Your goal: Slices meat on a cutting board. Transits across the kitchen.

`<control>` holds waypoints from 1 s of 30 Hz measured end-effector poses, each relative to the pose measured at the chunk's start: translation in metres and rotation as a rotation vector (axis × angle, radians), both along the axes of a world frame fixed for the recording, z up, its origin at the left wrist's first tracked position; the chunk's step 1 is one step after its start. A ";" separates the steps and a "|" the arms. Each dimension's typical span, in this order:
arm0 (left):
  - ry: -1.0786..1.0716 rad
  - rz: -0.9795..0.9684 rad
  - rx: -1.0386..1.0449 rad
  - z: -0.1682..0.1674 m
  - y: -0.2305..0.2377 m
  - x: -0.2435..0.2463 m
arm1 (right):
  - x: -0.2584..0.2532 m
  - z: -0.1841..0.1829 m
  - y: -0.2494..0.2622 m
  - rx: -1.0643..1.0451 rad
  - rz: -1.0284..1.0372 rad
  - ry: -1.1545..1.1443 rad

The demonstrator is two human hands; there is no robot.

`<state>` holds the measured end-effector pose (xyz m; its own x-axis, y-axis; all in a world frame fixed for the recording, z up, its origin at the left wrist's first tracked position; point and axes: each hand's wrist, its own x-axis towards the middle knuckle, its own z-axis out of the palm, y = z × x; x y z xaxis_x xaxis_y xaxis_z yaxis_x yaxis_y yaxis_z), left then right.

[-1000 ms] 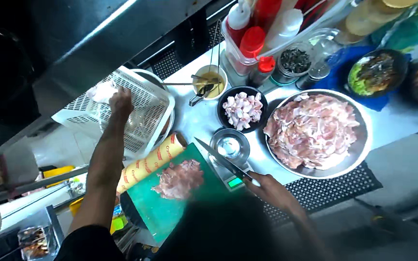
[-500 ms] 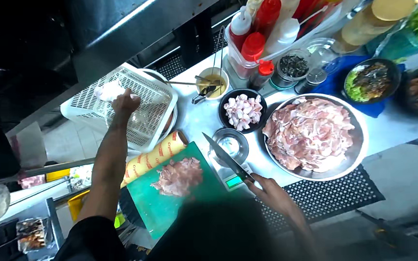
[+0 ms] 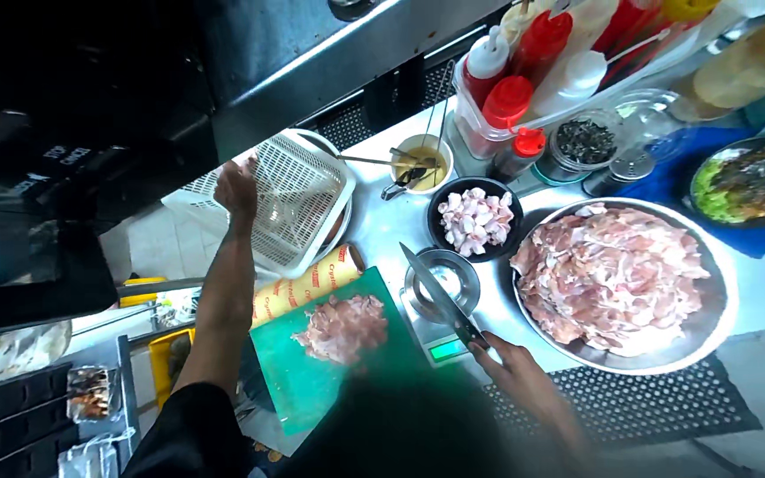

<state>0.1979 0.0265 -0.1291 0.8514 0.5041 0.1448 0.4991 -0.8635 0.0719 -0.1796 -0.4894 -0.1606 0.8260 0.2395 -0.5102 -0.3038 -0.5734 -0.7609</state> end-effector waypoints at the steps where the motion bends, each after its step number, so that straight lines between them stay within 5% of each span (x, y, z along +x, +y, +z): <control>1: 0.002 0.002 0.005 0.009 0.007 -0.002 | 0.000 -0.001 0.000 0.002 0.005 -0.006; 4: -0.066 -0.145 0.132 0.031 0.015 -0.014 | 0.002 0.001 0.002 0.012 0.007 -0.007; 6: -0.083 -0.115 0.136 0.085 -0.040 -0.038 | 0.004 0.005 0.004 0.024 0.004 -0.020; 7: 0.254 0.074 -0.111 0.152 -0.095 -0.049 | 0.003 0.008 0.004 0.035 0.000 -0.024; 9: 0.081 0.191 -0.403 0.197 -0.142 -0.080 | 0.000 0.011 0.005 0.054 -0.001 -0.010; 11: -0.118 -0.043 -0.459 0.175 -0.101 -0.105 | -0.004 0.012 0.006 0.084 -0.020 -0.005; 12: -0.471 -0.342 -0.483 0.125 -0.051 -0.110 | -0.007 0.011 0.005 0.101 -0.034 -0.009; 13: -0.488 -0.383 -0.670 0.110 -0.028 -0.118 | -0.010 0.011 0.004 0.116 -0.046 -0.014; 16: -0.331 -0.264 -0.985 0.120 -0.030 -0.181 | -0.019 0.018 0.003 0.123 -0.058 -0.025; 20: -0.104 -0.412 -0.963 0.127 -0.048 -0.272 | -0.031 0.033 0.002 0.143 -0.080 -0.003; 24: 0.019 -0.457 -1.045 0.100 -0.072 -0.351 | -0.045 0.043 0.011 0.211 -0.123 0.013; 30: -0.378 -0.166 -1.462 0.049 -0.098 -0.448 | -0.059 0.054 0.030 0.172 0.015 0.009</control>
<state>-0.2503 -0.0720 -0.0802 0.9398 0.2988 -0.1657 0.1630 0.0343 0.9860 -0.2387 -0.4594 -0.1062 0.8171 0.3363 -0.4683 -0.3035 -0.4396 -0.8453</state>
